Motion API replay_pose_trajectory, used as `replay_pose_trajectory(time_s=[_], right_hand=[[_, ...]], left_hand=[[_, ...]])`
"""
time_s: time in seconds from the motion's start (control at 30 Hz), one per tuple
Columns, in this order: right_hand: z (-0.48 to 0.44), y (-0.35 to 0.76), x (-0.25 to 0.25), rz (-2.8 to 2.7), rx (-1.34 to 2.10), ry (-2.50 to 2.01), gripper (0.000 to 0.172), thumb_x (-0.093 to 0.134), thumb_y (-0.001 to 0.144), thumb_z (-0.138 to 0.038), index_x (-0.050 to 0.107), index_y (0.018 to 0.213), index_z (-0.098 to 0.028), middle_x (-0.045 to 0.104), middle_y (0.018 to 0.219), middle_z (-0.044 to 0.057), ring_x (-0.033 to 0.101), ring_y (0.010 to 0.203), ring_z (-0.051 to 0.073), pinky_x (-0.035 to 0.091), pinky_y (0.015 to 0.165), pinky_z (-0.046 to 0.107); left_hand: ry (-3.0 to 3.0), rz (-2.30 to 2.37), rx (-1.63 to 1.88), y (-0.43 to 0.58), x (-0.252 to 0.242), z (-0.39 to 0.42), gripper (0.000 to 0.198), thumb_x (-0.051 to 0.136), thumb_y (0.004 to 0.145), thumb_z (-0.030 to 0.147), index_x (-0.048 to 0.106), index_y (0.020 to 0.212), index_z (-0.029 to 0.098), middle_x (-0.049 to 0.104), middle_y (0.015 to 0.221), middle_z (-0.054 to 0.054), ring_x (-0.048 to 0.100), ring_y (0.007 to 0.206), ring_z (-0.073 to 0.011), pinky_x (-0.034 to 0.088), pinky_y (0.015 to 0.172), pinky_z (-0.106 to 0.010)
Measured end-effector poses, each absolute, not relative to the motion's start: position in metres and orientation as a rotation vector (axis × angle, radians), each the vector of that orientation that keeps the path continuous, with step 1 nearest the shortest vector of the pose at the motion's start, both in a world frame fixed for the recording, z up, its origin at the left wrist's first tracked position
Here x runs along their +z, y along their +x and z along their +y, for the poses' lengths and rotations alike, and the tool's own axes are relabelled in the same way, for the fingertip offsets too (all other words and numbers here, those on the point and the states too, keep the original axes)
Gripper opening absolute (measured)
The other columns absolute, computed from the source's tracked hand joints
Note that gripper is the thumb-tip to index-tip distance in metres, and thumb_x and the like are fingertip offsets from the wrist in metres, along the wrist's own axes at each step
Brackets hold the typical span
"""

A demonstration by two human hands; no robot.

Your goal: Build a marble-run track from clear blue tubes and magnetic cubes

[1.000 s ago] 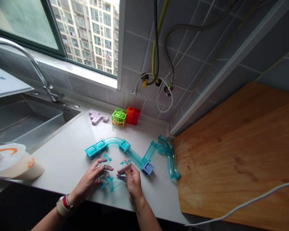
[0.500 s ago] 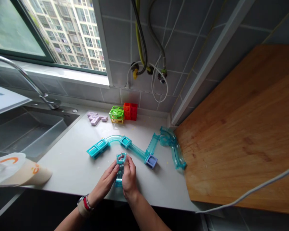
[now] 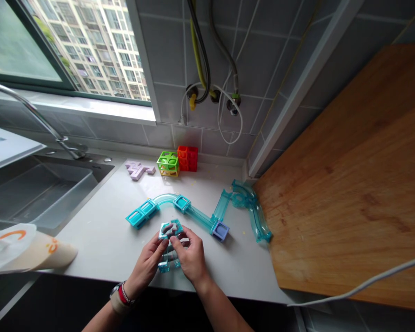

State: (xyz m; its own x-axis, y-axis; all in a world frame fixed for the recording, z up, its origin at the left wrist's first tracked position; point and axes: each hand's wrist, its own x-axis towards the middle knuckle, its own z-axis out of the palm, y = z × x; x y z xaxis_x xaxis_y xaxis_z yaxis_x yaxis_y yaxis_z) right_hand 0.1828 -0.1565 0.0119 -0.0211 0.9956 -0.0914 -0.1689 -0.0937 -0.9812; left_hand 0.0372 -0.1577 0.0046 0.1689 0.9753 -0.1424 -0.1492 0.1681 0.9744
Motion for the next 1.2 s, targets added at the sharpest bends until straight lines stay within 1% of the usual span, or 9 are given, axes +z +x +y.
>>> replay_pose_trajectory(time_s=[0.1, 0.23, 0.4, 0.47, 0.6, 0.77, 0.9, 1.03, 1.2], right_hand=[[-0.154, 0.183, 0.009, -0.9, 1.448, -1.085, 0.048, 0.08, 0.08, -0.044, 0.073, 0.121, -0.021, 0.073, 0.112, 0.008, 0.07, 0.089, 0.023, 0.06, 0.072, 0.032], [-0.153, 0.183, 0.012, -0.938, 1.482, -1.041, 0.037, 0.086, 0.075, -0.039, 0.079, 0.107, -0.021, 0.07, 0.108, 0.007, 0.067, 0.096, 0.023, 0.057, 0.08, 0.031], [-0.153, 0.181, 0.016, -0.913, 1.497, -1.065, 0.036, 0.084, 0.076, -0.041, 0.078, 0.105, -0.021, 0.066, 0.103, 0.005, 0.062, 0.081, 0.018, 0.048, 0.051, 0.02], [-0.153, 0.179, 0.015, -0.904, 1.498, -1.069, 0.035, 0.083, 0.077, -0.042, 0.078, 0.104, -0.02, 0.066, 0.102, 0.005, 0.061, 0.078, 0.017, 0.047, 0.048, 0.019], [-0.153, 0.176, 0.011, -0.921, 1.538, -1.07, 0.042, 0.083, 0.078, -0.041, 0.075, 0.114, -0.02, 0.07, 0.104, 0.007, 0.063, 0.083, 0.02, 0.051, 0.055, 0.022], [-0.152, 0.168, 0.01, -1.063, 1.541, -1.017, 0.037, 0.082, 0.078, -0.042, 0.078, 0.108, -0.021, 0.067, 0.112, 0.008, 0.065, 0.098, 0.023, 0.056, 0.074, 0.029], [-0.149, 0.153, 0.012, -1.269, 1.455, -1.068, 0.03, 0.078, 0.083, -0.043, 0.08, 0.107, -0.026, 0.059, 0.111, 0.006, 0.06, 0.093, 0.019, 0.053, 0.071, 0.026], [-0.14, 0.142, 0.011, -1.606, 1.448, -1.038, 0.031, 0.071, 0.089, -0.039, 0.076, 0.118, -0.032, 0.06, 0.111, 0.005, 0.058, 0.085, 0.017, 0.051, 0.069, 0.027], [-0.101, 0.141, 0.025, -1.972, 0.972, -1.056, 0.041, 0.069, 0.091, -0.027, 0.068, 0.132, -0.029, 0.066, 0.105, 0.007, 0.06, 0.099, 0.025, 0.049, 0.095, 0.042]], left_hand=[[1.046, 1.07, 1.039, 0.036, 0.008, -0.159, 0.057, 0.061, 0.097, 0.047, 0.053, 0.147, 0.021, 0.059, 0.146, -0.011, 0.056, 0.134, -0.032, 0.043, 0.115, -0.045], [1.089, 1.116, 1.06, 0.035, 0.014, -0.159, 0.058, 0.062, 0.095, 0.049, 0.057, 0.144, 0.02, 0.058, 0.148, -0.011, 0.05, 0.14, -0.0318, 0.039, 0.119, -0.043], [1.166, 1.114, 1.019, 0.033, 0.018, -0.159, 0.049, 0.061, 0.096, 0.047, 0.062, 0.139, 0.024, 0.06, 0.146, -0.007, 0.05, 0.14, -0.0306, 0.034, 0.122, -0.043], [1.17, 1.127, 1.019, 0.033, 0.018, -0.16, 0.049, 0.061, 0.096, 0.046, 0.062, 0.14, 0.024, 0.06, 0.146, -0.007, 0.049, 0.141, -0.0306, 0.032, 0.123, -0.045], [1.123, 1.121, 0.976, 0.026, 0.019, -0.163, 0.051, 0.063, 0.095, 0.046, 0.062, 0.14, 0.022, 0.058, 0.148, -0.008, 0.047, 0.143, -0.0322, 0.032, 0.123, -0.046], [1.043, 1.119, 0.927, 0.006, 0.023, -0.172, 0.061, 0.072, 0.088, 0.042, 0.057, 0.144, 0.021, 0.059, 0.147, -0.013, 0.056, 0.133, -0.0353, 0.048, 0.111, -0.045], [1.033, 1.154, 0.925, -0.011, 0.027, -0.179, 0.069, 0.075, 0.086, 0.039, 0.051, 0.148, 0.022, 0.058, 0.146, -0.015, 0.068, 0.116, -0.0336, 0.06, 0.093, -0.041], [1.22, 1.517, 0.961, -0.032, 0.032, -0.187, 0.065, 0.073, 0.084, 0.043, 0.055, 0.144, 0.024, 0.065, 0.135, -0.011, 0.071, 0.1, -0.0285, 0.063, 0.078, -0.036], [1.655, 1.931, 0.834, -0.072, 0.03, -0.187, 0.055, 0.061, 0.09, 0.041, 0.055, 0.142, 0.026, 0.067, 0.123, -0.007, 0.068, 0.09, -0.0227, 0.056, 0.091, -0.038]])
